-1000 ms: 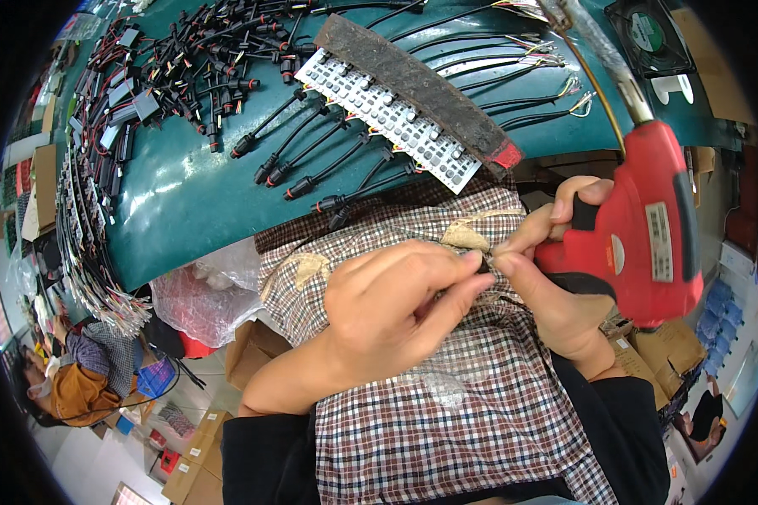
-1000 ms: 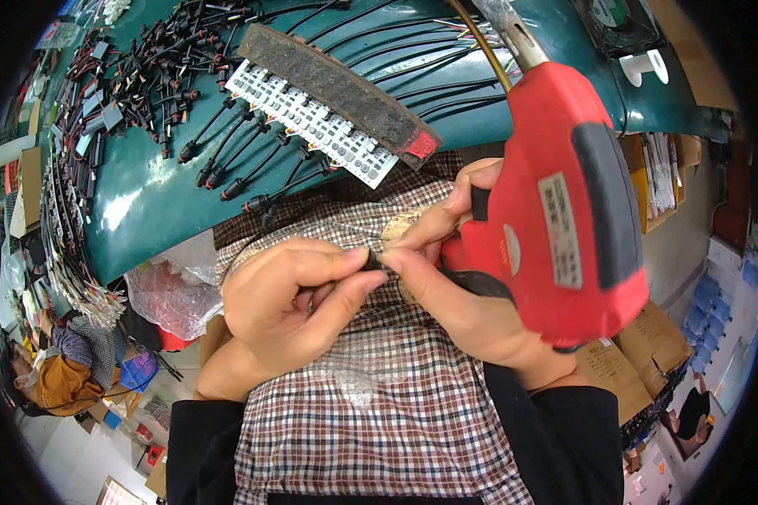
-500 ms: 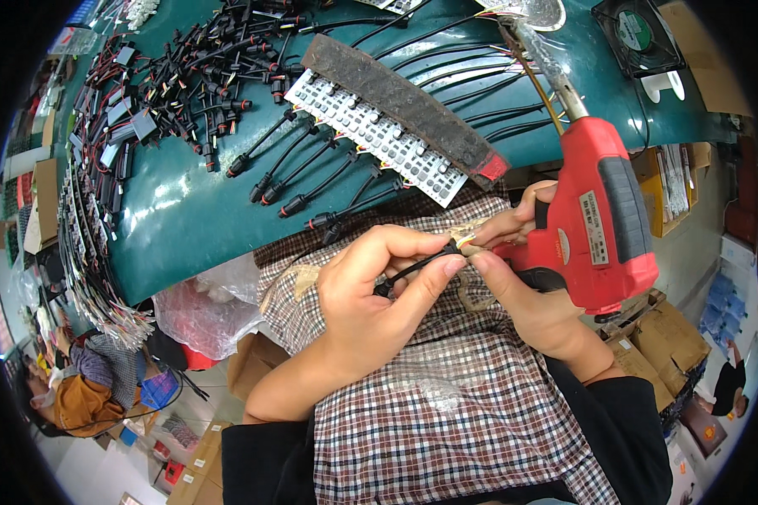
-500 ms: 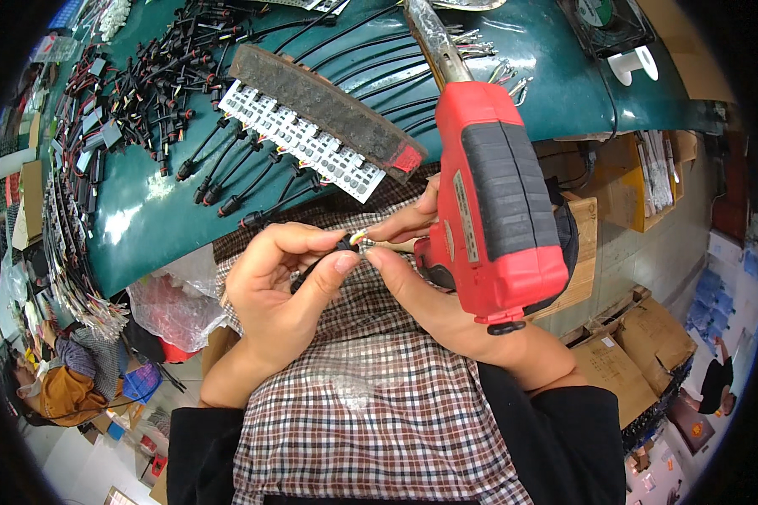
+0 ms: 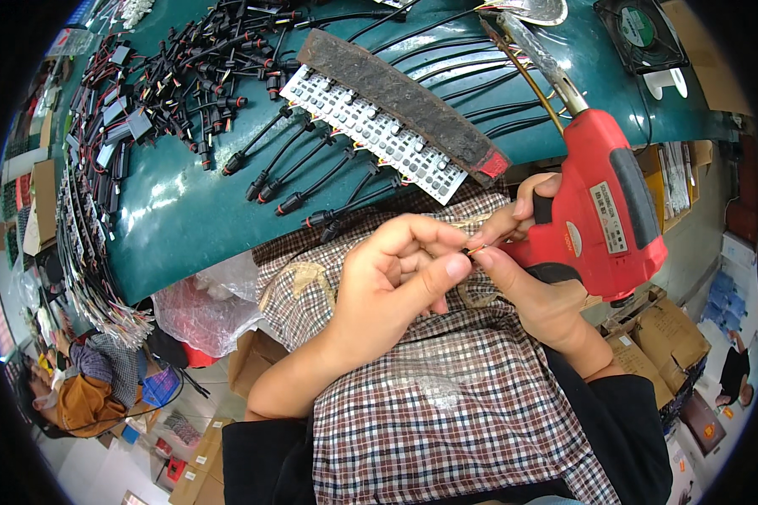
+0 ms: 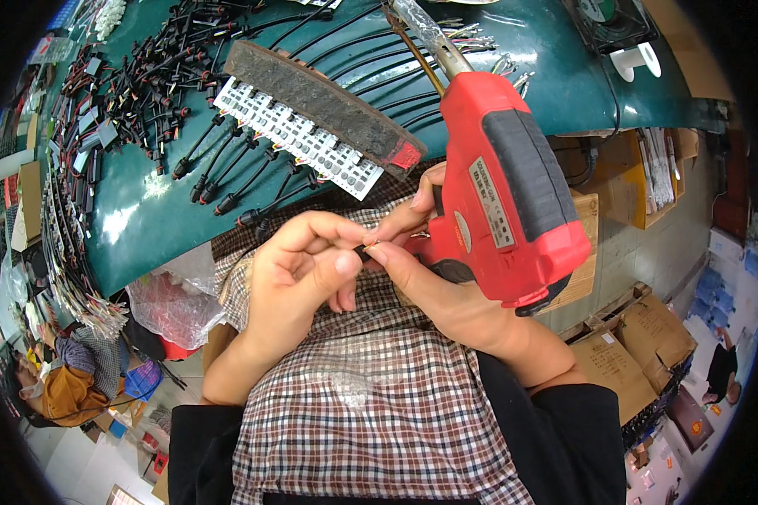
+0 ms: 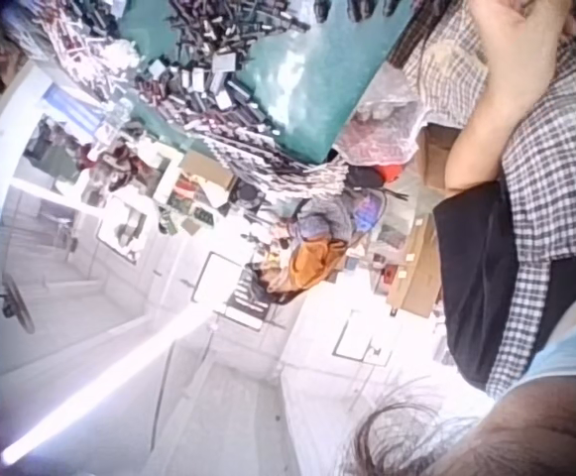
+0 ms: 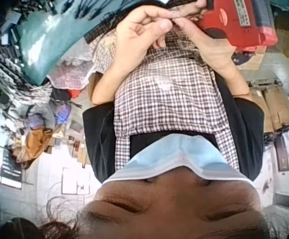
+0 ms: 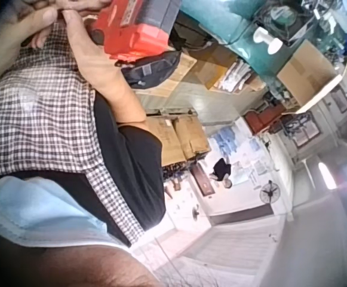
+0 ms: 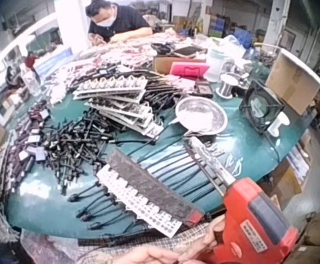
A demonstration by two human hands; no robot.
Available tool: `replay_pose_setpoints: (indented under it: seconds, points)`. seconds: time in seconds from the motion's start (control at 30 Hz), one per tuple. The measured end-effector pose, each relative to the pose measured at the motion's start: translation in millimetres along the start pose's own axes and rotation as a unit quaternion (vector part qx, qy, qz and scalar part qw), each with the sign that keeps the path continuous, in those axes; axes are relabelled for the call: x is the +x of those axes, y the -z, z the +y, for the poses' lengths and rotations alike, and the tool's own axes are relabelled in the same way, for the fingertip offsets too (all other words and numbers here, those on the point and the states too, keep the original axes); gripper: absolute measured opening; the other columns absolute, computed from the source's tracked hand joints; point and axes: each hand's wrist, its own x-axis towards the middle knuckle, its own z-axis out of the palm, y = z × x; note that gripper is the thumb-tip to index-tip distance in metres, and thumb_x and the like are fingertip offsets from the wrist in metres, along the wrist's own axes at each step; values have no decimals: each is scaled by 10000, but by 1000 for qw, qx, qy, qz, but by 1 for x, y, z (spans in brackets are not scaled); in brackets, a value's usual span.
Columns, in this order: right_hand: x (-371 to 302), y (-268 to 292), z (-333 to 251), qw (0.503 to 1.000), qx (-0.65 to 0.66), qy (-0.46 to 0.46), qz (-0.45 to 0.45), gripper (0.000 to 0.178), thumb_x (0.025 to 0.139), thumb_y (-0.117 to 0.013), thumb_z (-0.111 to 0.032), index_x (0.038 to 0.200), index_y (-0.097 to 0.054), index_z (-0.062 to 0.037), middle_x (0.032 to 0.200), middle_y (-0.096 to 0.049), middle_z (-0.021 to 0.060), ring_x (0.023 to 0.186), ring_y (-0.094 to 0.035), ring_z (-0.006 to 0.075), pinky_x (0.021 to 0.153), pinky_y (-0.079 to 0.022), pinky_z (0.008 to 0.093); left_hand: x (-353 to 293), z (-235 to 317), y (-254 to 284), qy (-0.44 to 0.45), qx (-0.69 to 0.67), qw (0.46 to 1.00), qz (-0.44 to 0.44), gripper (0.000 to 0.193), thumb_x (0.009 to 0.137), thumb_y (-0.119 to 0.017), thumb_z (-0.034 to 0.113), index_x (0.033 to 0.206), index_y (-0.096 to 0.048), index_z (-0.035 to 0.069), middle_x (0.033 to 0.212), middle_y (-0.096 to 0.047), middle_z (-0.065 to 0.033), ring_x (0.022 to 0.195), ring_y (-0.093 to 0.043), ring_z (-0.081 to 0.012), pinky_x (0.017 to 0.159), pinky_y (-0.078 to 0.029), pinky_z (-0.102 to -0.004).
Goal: The person solders wire harnesses onto circuit boards using a soldering gun.
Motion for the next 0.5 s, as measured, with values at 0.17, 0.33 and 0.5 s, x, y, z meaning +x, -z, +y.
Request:
replay_pose_setpoints:
  seconds: [0.17,0.33,0.5]
  points:
    - [-3,-2,0,999,-30,4,26,412,913,-686,88,1231,-452,-29,1019,-649,82,966,-673,111,789,-530,242,9,2,7,-359,484,798,21,286,795,-847,22,1041,-705,-15,871,-730,-121,661,-685,-178,576,-537,-274]
    - [-1,1,1,995,-95,-14,28,190,902,-732,35,1064,-633,33,963,-636,46,930,-584,75,770,-506,266,7,7,7,-428,608,668,13,309,731,-867,44,1000,-729,-17,867,-726,-136,714,-718,-277,581,-552,-310]
    - [0,12,7,998,-62,0,19,617,859,-693,121,1369,-387,-43,1191,-468,94,912,-679,156,785,-553,290,-3,-7,-2,-162,187,967,53,219,902,-776,46,1082,-663,-5,932,-750,-159,722,-718,-155,549,-548,-241]
